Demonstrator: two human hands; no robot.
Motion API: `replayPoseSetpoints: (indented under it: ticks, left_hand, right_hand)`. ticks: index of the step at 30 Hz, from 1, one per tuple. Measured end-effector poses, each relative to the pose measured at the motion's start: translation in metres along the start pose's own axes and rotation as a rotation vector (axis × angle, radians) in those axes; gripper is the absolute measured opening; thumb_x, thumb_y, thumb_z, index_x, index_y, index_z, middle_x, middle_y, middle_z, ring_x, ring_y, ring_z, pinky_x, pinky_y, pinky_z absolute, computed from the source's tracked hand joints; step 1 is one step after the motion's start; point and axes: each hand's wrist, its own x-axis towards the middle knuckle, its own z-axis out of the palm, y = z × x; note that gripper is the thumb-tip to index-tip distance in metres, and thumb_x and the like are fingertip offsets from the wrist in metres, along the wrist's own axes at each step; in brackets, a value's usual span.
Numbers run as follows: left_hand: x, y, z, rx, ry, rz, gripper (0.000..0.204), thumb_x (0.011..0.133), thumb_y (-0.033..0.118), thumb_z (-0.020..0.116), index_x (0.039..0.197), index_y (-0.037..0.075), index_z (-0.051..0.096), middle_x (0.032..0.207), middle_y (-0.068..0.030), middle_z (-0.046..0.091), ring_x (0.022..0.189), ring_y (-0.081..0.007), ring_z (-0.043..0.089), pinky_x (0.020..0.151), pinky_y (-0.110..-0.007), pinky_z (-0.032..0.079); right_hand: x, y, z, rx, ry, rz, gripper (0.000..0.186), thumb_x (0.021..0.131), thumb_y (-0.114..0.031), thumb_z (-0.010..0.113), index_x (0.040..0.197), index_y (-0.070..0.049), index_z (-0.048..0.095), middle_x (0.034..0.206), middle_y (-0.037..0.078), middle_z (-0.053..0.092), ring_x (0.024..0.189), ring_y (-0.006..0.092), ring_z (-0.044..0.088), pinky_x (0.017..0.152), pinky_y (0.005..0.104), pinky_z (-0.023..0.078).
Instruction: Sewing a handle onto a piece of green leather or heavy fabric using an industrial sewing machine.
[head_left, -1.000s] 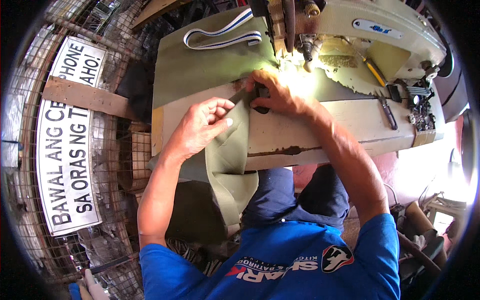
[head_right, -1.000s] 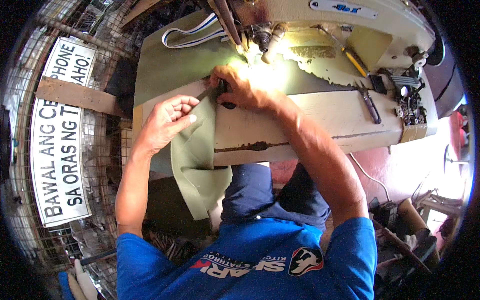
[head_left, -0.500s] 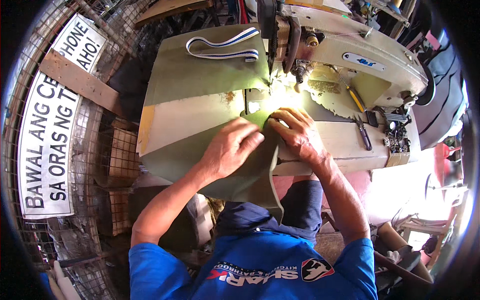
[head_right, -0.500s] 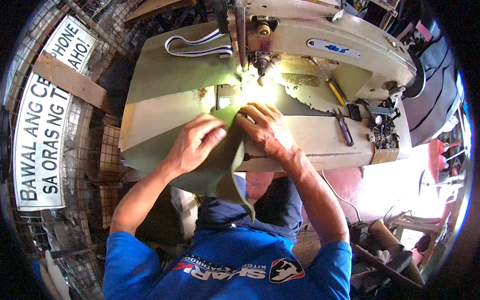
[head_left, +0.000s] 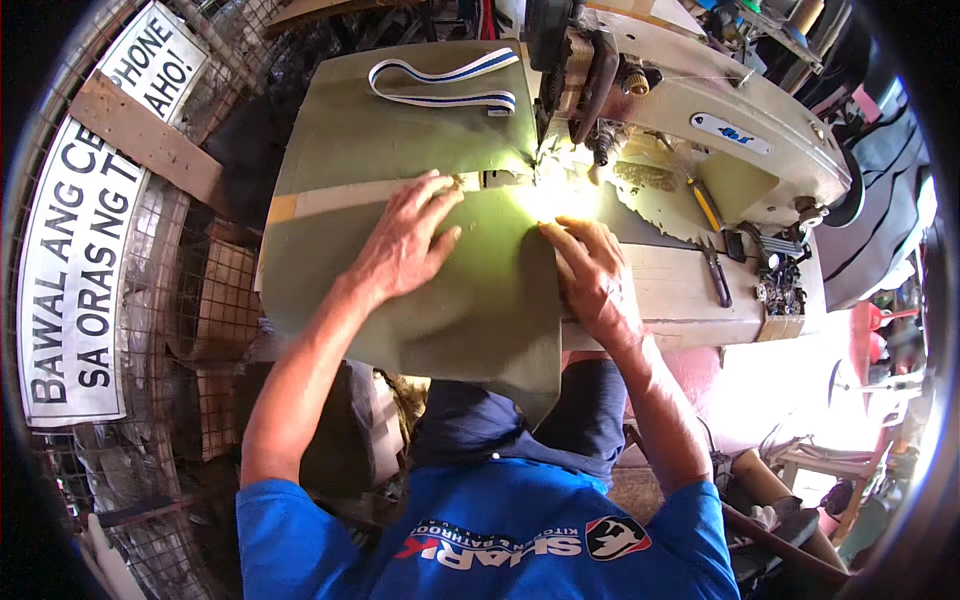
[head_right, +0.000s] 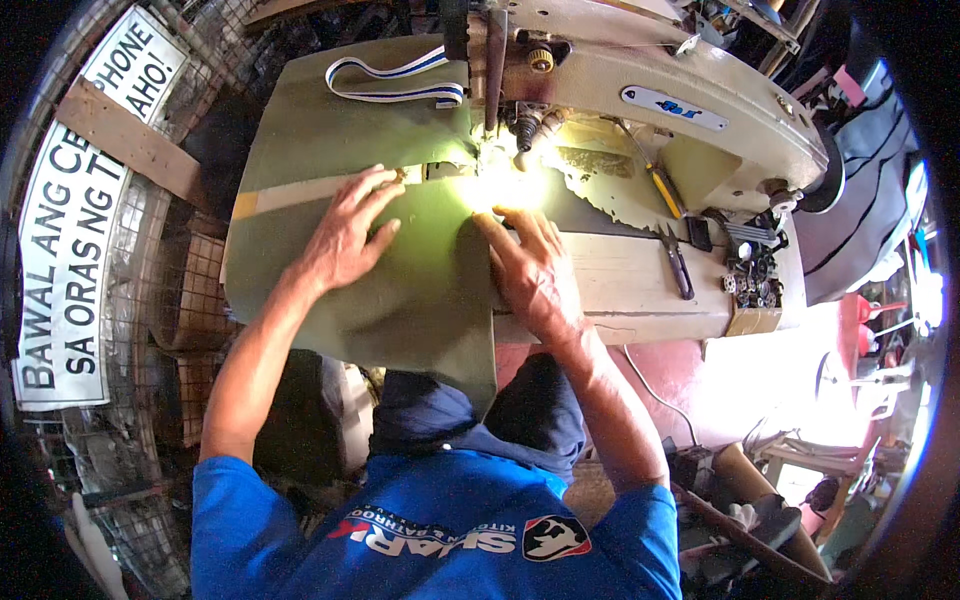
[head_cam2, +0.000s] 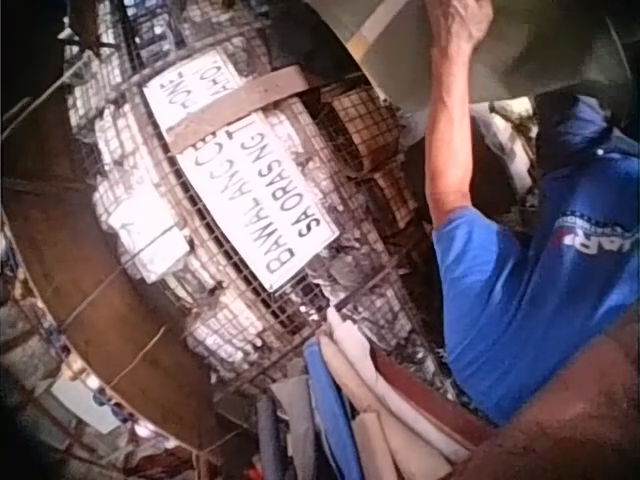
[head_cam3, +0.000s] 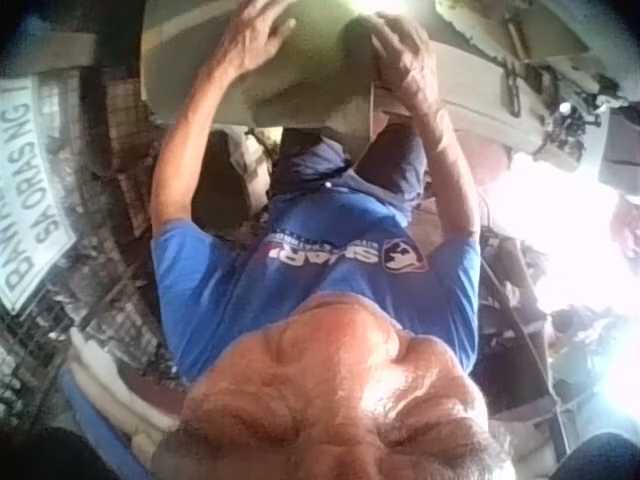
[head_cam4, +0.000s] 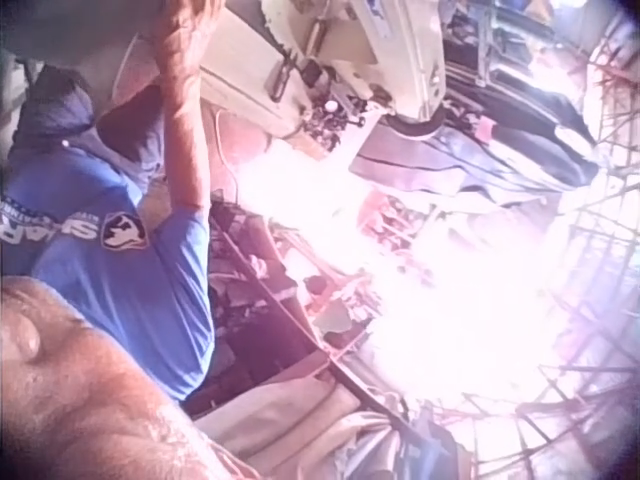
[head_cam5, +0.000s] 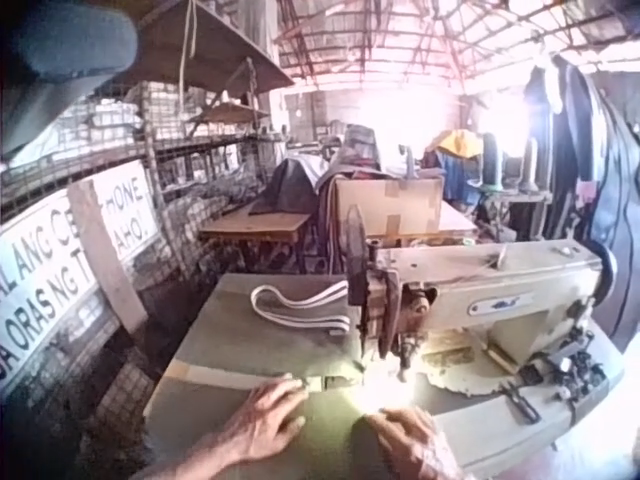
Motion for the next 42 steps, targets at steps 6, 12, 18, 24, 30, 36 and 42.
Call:
replayPoseSetpoints:
  ticks: [6,12,18,24,30,36,42]
  left_hand:
    - [0.013,-0.022,-0.003,0.043,-0.014,0.122,0.040,0.092,0.022,0.059,0.127,0.004,0.055,0.137,-0.0153,0.048,0.133,-0.0333,0.042,0.112,-0.046,0.034]
    - [0.012,-0.011,-0.006,0.057,0.033,0.183,0.037,0.089,0.017,0.063,0.123,0.005,0.058,0.134,-0.0126,0.051,0.130,-0.0316,0.045,0.110,-0.045,0.036]
    - [0.008,0.010,-0.003,0.012,0.052,0.286,0.033,0.086,0.011,0.065,0.118,0.005,0.061,0.129,-0.0105,0.056,0.127,-0.0306,0.048,0.109,-0.042,0.039]
    - [0.002,0.008,-0.004,-0.020,0.070,0.266,0.035,0.085,0.010,0.065,0.119,0.004,0.060,0.129,-0.0114,0.056,0.125,-0.0317,0.050,0.107,-0.043,0.041]
    - [-0.001,0.007,-0.004,-0.116,0.213,0.235,0.039,0.085,0.013,0.067,0.122,0.004,0.059,0.124,-0.0123,0.058,0.114,-0.0325,0.056,0.099,-0.045,0.046]
    - [0.003,0.012,-0.005,-0.052,0.128,0.237,0.039,0.087,0.020,0.067,0.123,0.006,0.059,0.128,-0.0125,0.055,0.120,-0.0327,0.052,0.103,-0.044,0.042]
    - [0.030,0.017,0.011,0.030,0.002,0.269,0.038,0.088,0.023,0.066,0.122,0.007,0.059,0.129,-0.0134,0.054,0.126,-0.0333,0.047,0.108,-0.044,0.039]
  right_hand:
    - [-0.004,-0.004,-0.006,-0.007,-0.131,-0.174,0.049,0.070,-0.004,0.065,0.119,-0.009,0.064,0.118,0.010,0.059,0.105,0.0294,0.059,0.089,0.0411,0.049]
    - [-0.014,-0.034,0.004,0.313,0.017,0.134,0.054,0.079,-0.001,0.064,0.132,-0.005,0.053,0.117,0.014,0.059,0.104,0.0292,0.061,0.087,0.0390,0.050]
    - [-0.036,-0.042,0.012,1.337,-0.116,0.801,0.047,0.100,-0.021,0.055,0.141,0.001,0.043,0.133,0.019,0.054,0.119,0.0233,0.056,0.098,0.0392,0.048]
    - [-0.008,-0.067,-0.027,1.772,-0.288,1.091,0.057,0.096,-0.029,0.062,0.139,0.004,0.043,0.132,0.017,0.055,0.120,0.0271,0.055,0.103,0.0408,0.045]
    - [-0.031,-0.078,-0.026,1.902,-0.236,0.984,0.058,0.092,-0.023,0.069,0.137,0.002,0.043,0.129,0.015,0.057,0.119,0.0233,0.056,0.099,0.0391,0.047]
    - [-0.059,-0.060,-0.029,0.858,0.240,0.827,0.031,0.087,-0.008,0.072,0.107,-0.004,0.048,0.096,0.008,0.060,0.082,0.0112,0.059,0.071,0.0285,0.049]
    - [-0.068,-0.052,-0.036,0.091,0.148,0.678,0.023,0.086,-0.003,0.066,0.109,-0.005,0.061,0.096,0.012,0.059,0.072,0.0211,0.060,0.064,0.0336,0.051]
